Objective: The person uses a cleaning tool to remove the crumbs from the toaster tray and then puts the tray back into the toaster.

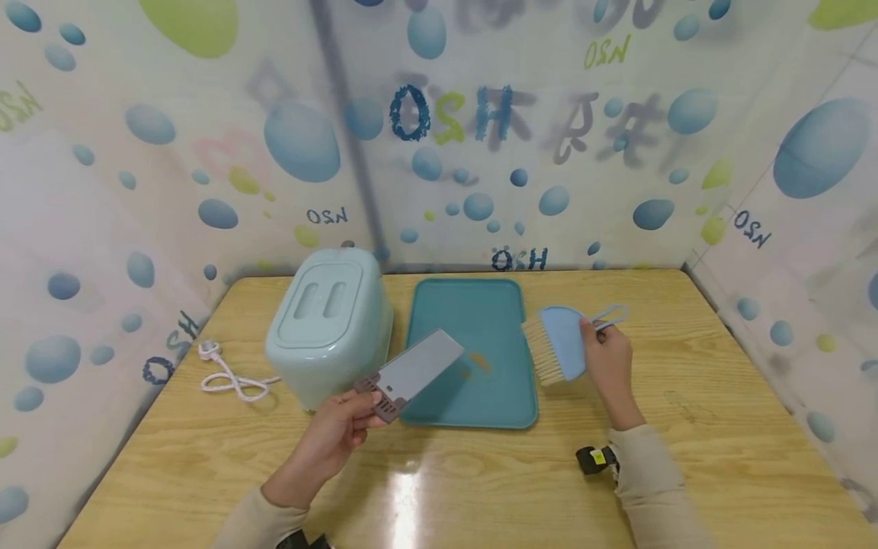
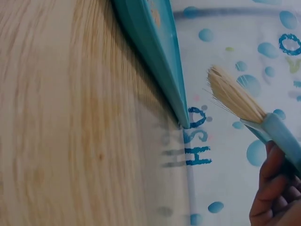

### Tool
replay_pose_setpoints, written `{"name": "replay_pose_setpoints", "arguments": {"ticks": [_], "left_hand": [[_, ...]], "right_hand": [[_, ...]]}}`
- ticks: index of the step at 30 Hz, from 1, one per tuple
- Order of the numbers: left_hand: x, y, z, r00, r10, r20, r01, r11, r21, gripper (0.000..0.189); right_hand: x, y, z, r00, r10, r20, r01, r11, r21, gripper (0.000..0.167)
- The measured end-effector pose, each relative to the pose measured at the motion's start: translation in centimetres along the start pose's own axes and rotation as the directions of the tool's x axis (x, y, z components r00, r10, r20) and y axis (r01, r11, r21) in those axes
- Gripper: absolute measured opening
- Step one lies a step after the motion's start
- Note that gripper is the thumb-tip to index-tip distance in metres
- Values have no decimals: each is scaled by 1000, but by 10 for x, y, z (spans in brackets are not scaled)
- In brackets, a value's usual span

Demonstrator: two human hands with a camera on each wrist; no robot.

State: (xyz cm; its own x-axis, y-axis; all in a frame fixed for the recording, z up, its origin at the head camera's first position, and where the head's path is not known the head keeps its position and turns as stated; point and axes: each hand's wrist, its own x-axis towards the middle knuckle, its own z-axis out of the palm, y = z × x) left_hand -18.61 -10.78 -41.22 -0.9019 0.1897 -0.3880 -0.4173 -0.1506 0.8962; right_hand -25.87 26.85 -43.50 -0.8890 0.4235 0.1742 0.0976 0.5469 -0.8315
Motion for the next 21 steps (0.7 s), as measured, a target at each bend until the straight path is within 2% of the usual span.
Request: {"name": "replay_pose_setpoints", "arguments": {"ticks": [10, 21], "left_hand": [[-2, 1, 0, 1000, -2, 2, 2, 1000, -6, 18], [-3, 0, 1, 1000, -2, 13, 3, 1000, -14, 15]], "right_hand": [[4, 18, -11, 993, 69, 97, -69, 998, -3, 46], [2, 29, -21, 961, 137, 241, -144, 990, 10, 57]]}}
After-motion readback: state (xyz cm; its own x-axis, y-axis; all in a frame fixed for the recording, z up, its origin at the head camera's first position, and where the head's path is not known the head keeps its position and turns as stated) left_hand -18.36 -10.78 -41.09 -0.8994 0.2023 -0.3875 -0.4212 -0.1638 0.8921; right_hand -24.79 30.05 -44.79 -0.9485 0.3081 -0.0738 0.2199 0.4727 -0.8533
